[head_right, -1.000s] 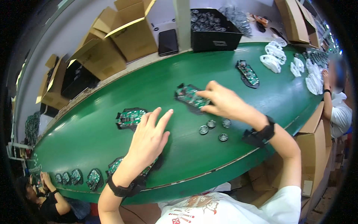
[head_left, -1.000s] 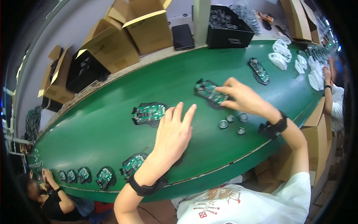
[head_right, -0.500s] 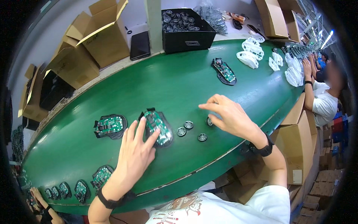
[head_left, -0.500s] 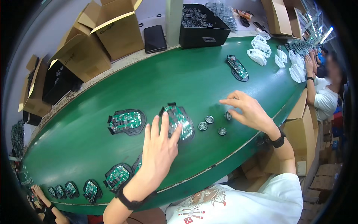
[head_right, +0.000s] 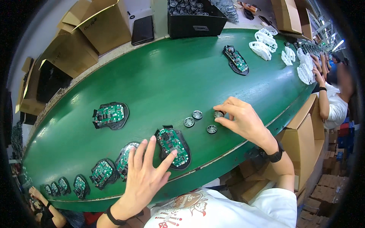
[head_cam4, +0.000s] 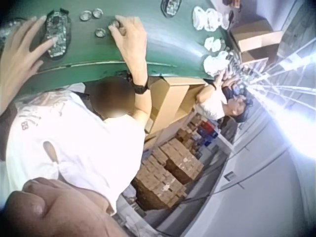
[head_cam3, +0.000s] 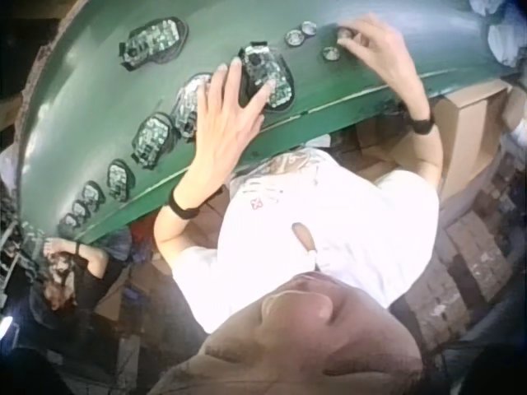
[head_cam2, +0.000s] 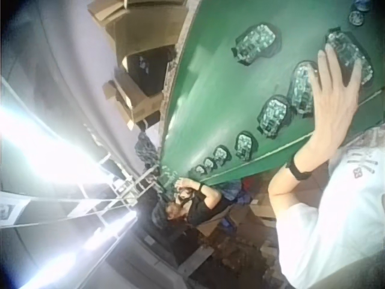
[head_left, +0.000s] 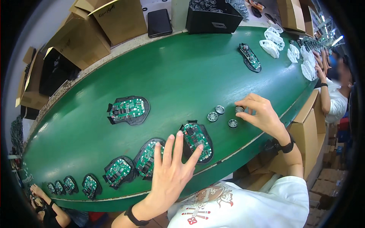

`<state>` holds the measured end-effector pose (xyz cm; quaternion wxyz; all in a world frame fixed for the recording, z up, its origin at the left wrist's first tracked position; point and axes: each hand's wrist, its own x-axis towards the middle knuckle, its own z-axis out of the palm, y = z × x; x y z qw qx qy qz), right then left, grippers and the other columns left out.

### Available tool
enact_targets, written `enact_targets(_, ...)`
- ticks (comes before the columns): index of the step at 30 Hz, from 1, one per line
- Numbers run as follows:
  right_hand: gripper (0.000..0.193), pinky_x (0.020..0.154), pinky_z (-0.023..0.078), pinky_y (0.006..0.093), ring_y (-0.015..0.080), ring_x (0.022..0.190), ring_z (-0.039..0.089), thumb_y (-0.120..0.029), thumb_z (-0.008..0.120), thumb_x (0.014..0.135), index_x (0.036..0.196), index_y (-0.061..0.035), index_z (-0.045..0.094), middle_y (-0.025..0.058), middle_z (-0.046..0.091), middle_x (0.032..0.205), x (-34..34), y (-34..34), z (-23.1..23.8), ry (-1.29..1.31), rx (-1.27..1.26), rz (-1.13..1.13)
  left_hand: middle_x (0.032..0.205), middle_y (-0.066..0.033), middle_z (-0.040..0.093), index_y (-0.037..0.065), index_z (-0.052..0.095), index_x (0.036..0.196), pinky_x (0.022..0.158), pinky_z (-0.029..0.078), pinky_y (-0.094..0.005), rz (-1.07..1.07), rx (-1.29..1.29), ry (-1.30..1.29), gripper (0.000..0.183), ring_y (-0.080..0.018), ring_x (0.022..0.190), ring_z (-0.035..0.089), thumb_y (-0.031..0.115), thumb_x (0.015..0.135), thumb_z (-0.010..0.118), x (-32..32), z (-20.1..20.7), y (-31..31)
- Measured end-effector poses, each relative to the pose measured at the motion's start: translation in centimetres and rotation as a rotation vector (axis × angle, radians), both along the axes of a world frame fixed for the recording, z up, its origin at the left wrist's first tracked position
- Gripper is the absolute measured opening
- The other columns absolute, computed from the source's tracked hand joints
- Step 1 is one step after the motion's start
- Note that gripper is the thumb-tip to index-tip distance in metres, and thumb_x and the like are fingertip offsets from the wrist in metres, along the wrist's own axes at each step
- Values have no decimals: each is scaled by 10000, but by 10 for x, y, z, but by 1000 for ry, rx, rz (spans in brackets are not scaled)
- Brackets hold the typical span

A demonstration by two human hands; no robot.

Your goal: The person assembles small electronic devices on a green workbench. They unwrap components, place circular parts onto circuit boards, and attach black plastic casings. The person handles multiple units sequentially, moving finished items aside and retrieving new components from nearby boxes.

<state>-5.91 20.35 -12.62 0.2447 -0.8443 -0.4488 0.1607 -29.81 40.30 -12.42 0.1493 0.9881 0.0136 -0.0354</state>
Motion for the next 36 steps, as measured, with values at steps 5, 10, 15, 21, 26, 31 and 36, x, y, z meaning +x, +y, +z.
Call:
enact_targets(5,334,549,457,296,144,559,530,-114,797,775,1082,-42,685,42,611,807,-31,36,28,170,109,73,1483,-258,365,263,506,1397,1082,341,-581,-73,-99,65,669,-401,1382,350,253,775,752,16,-4,23)
enact_targets(10,298,544,485,318,179,592,578,-160,792,788,1028,-34,670,57,616,785,-56,69,9,273,111,140,1434,-281,408,222,513,1384,1087,356,-552,-110,-64,15,597,-380,1330,407,255,814,687,13,-10,21)
enact_targets(15,268,568,521,331,225,654,628,-171,776,795,1003,-33,678,81,634,813,-70,79,-3,141,148,198,1362,-294,480,192,537,1341,1087,361,-554,-96,100,-62,480,-366,1258,474,214,861,555,3,-15,8)
enact_targets(21,348,523,521,306,204,720,630,-139,770,773,1074,4,668,70,641,866,-79,81,-8,-143,180,291,1387,-270,466,172,569,1310,1094,342,-576,-94,38,-2,450,-356,1284,447,188,861,534,2,-10,12)
enact_targets(26,506,456,481,273,193,801,610,-25,725,717,1205,54,614,85,622,960,-76,69,-2,-195,73,415,1403,-266,443,182,548,1366,1094,343,-570,-92,14,-9,500,-352,1288,437,190,866,528,3,-13,12)
enact_targets(31,562,475,480,287,208,757,600,20,696,667,1219,69,601,98,629,939,-80,73,2,-216,58,384,1381,-253,481,265,640,1271,1038,387,-567,-67,24,-39,527,-350,1215,495,139,759,661,8,-14,9)
enact_targets(36,524,478,488,286,207,771,596,-21,682,692,1201,76,603,91,602,902,-72,80,8,-175,-10,446,1391,-262,458,217,587,1331,1071,365,-565,-97,33,-11,513,-354,1251,462,159,821,582,8,-12,10)
